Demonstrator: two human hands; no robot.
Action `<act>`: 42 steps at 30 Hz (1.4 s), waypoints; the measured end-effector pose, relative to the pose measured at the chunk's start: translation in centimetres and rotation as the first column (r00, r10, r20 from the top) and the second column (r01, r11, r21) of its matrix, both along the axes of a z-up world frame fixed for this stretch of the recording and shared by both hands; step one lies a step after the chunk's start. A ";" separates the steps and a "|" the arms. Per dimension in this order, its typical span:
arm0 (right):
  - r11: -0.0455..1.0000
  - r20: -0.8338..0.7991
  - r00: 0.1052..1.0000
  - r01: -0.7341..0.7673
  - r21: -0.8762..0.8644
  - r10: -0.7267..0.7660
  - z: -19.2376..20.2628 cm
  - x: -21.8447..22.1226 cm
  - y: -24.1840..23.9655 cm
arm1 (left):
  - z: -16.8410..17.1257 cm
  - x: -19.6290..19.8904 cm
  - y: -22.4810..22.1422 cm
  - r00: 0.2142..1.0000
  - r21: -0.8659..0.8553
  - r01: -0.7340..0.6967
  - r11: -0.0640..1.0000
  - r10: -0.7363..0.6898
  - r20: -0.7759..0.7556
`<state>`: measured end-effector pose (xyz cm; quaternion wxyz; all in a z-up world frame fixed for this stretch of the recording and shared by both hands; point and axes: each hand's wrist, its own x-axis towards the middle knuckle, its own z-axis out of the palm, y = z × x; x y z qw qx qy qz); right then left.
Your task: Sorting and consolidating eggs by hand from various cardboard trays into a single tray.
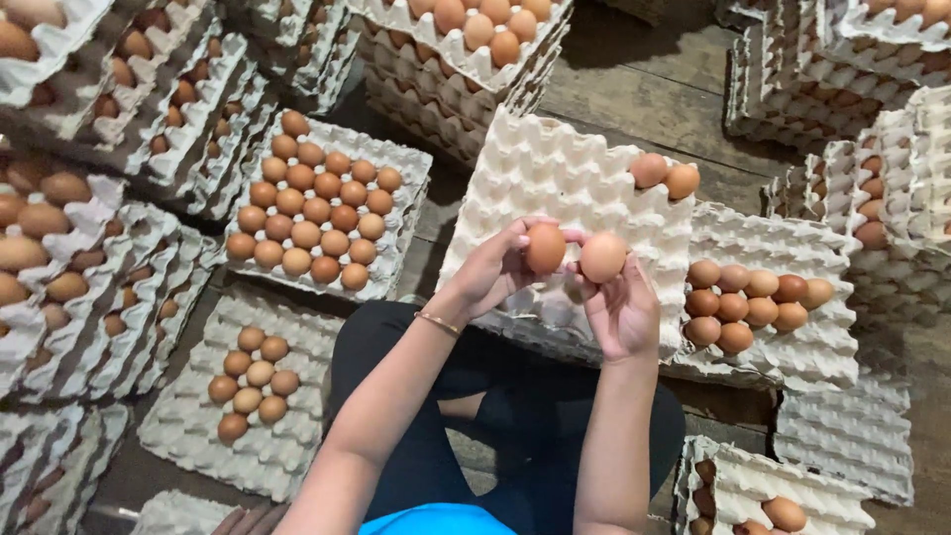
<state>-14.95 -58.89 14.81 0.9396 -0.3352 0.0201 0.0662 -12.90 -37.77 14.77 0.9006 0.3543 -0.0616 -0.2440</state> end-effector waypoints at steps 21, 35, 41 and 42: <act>0.989 0.134 0.990 -0.033 -0.143 0.052 0.2 -3.8 5.3 | -0.5 -4.6 2.4 0.955 0.102 -0.230 0.968 0.245 -0.168; 0.920 0.097 0.992 -0.033 -0.391 0.077 -0.7 -4.4 8.4 | 3.9 -7.2 4.5 0.964 0.373 -0.239 0.896 0.172 0.205; 0.889 0.125 0.986 -0.045 -0.455 0.114 0.6 -4.5 9.0 | 3.8 -6.3 5.0 0.960 0.482 -0.234 0.845 0.123 0.251; 0.880 0.126 0.983 -0.056 -0.472 0.130 0.9 -4.4 9.0 | 4.0 -6.1 5.1 0.960 0.496 -0.235 0.836 0.120 0.253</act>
